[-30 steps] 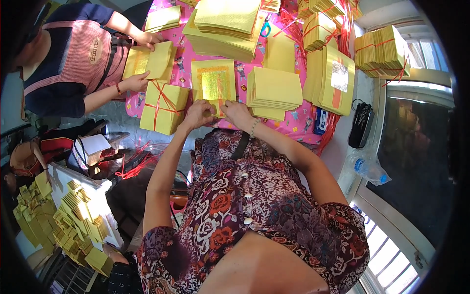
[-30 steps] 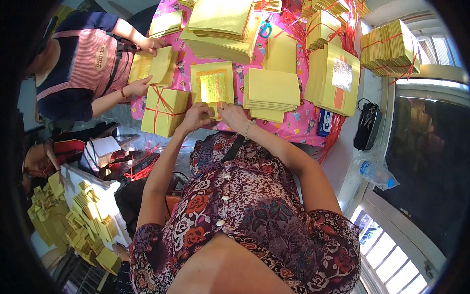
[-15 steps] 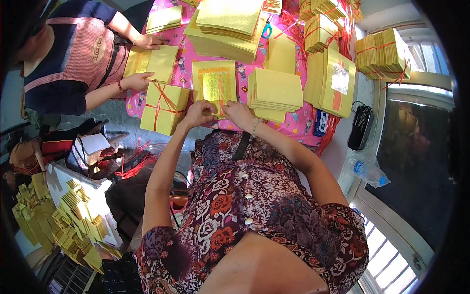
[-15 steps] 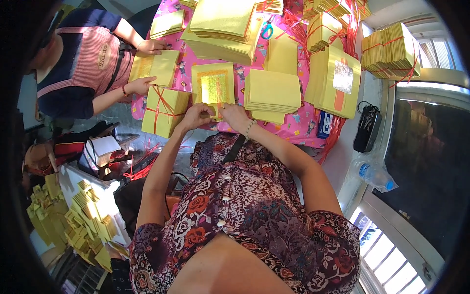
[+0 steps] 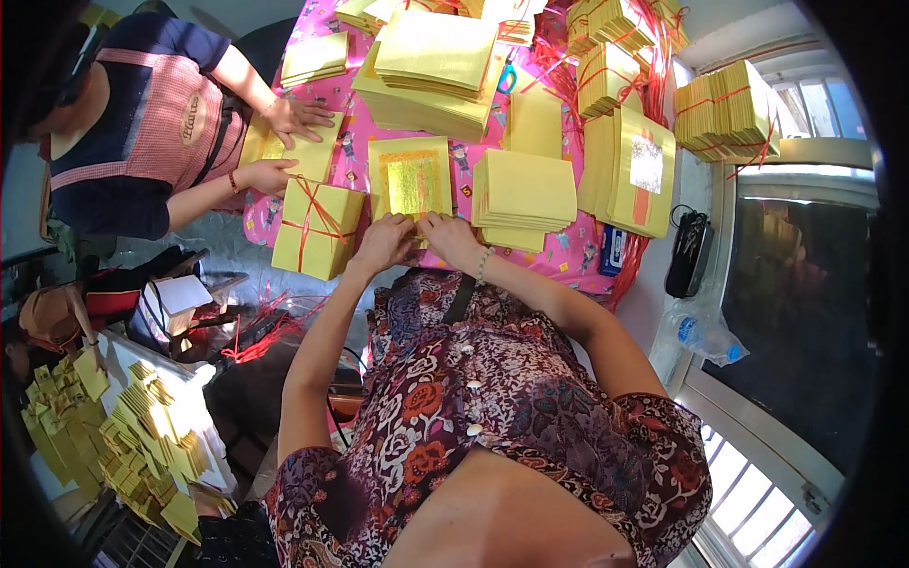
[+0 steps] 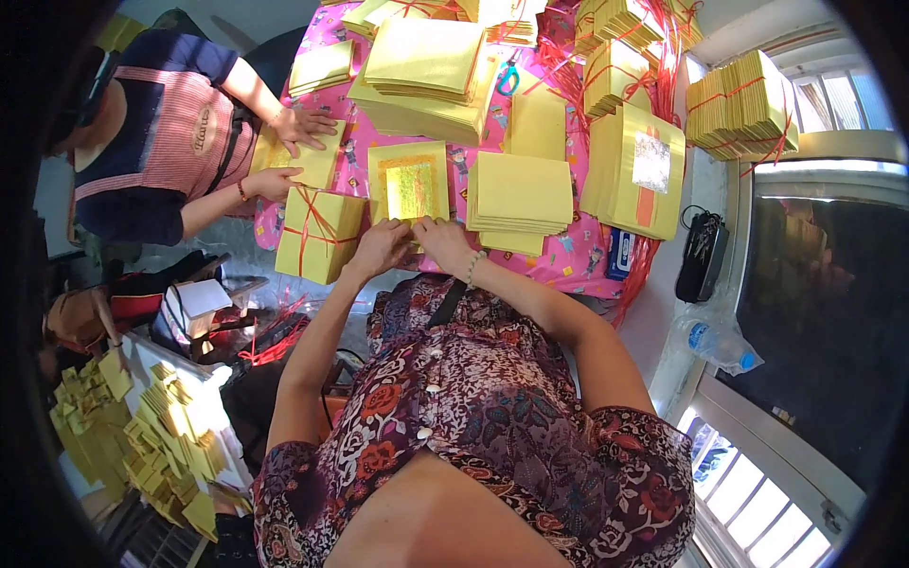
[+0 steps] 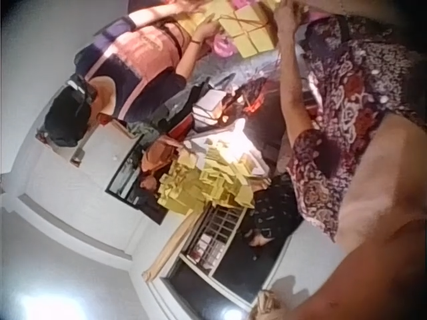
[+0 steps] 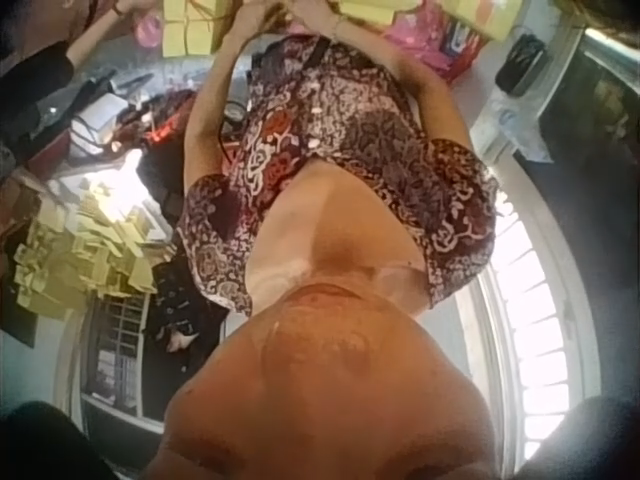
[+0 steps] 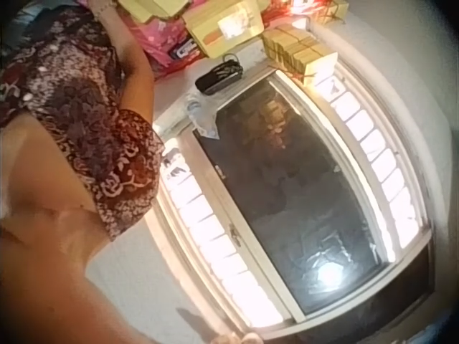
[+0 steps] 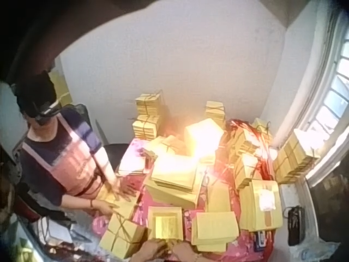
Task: Stacking and tying bundles of yellow joss paper with red string.
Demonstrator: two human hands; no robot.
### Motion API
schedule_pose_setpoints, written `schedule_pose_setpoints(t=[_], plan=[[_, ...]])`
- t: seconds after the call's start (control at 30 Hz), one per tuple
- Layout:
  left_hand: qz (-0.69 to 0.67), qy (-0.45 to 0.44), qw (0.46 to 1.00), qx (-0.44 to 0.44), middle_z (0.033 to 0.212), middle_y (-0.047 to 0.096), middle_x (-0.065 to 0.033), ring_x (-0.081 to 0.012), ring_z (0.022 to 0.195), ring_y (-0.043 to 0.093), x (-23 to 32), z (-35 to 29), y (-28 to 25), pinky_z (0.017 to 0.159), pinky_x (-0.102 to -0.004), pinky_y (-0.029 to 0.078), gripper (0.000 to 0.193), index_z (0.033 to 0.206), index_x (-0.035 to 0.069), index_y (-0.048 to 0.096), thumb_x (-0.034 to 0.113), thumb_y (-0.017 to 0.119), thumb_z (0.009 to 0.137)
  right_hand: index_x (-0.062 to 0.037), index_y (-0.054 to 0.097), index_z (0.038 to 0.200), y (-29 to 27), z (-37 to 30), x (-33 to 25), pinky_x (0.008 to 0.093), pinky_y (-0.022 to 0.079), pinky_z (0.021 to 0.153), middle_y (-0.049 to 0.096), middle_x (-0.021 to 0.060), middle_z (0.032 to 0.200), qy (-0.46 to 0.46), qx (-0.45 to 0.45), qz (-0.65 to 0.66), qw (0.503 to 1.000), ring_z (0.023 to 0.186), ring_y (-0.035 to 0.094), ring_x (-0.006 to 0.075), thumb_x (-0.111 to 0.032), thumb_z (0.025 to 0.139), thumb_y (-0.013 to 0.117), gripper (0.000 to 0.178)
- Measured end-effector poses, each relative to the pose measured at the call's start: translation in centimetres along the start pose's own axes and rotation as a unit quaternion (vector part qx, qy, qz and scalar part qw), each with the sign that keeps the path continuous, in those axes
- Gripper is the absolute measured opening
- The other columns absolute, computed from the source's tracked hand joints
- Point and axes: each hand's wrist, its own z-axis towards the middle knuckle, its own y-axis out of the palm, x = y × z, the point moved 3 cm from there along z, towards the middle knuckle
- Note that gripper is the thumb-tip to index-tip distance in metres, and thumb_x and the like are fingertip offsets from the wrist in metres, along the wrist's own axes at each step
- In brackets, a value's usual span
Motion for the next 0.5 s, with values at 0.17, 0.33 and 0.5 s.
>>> schedule_pose_setpoints(t=[0.17, 0.33, 0.5], plan=[[0.010, -0.025, 0.999, -0.018, 0.105, 0.057, -0.0131, -0.0316, 0.096, 0.053, 1.6, -0.2, -1.4, 0.081, -0.0425, 0.046, 0.034, 0.105, 0.007, 0.057, 0.014, 0.066, 0.073, -0.0054, 0.056, 0.094, -0.4, 0.6, -0.2, 0.0337, 0.051, 0.064, 0.058, 0.0068, 0.083, -0.028, -0.010, -0.083, 0.996, 0.079, 0.062, 0.0215, -0.014, 0.080, 0.057, 0.017], [0.021, 0.042, 0.951, 0.307, 0.125, 0.044, -0.0161, -0.0351, 0.115, 0.043, 4.9, -2.7, -2.4, 0.096, -0.0458, 0.036, 0.061, 0.128, 0.009, 0.046, 0.015, 0.068, 0.071, -0.0047, 0.060, 0.092, -4.3, 2.9, -0.1, 0.0358, 0.051, 0.067, 0.065, 0.0086, 0.086, 0.032, -0.067, -0.101, 0.992, 0.083, 0.065, 0.0219, -0.013, 0.079, 0.058, 0.016], [0.036, 0.018, 0.958, 0.282, 0.135, 0.037, -0.0172, -0.0355, 0.124, 0.036, 4.3, -1.9, -0.6, 0.100, -0.0463, 0.032, 0.064, 0.132, 0.007, 0.043, 0.014, 0.068, 0.074, -0.0017, 0.059, 0.095, -7.5, 7.2, 1.9, 0.0361, 0.053, 0.064, 0.066, 0.0131, 0.085, 0.047, -0.106, -0.092, 0.989, 0.078, 0.066, 0.0256, -0.010, 0.079, 0.058, 0.018]])
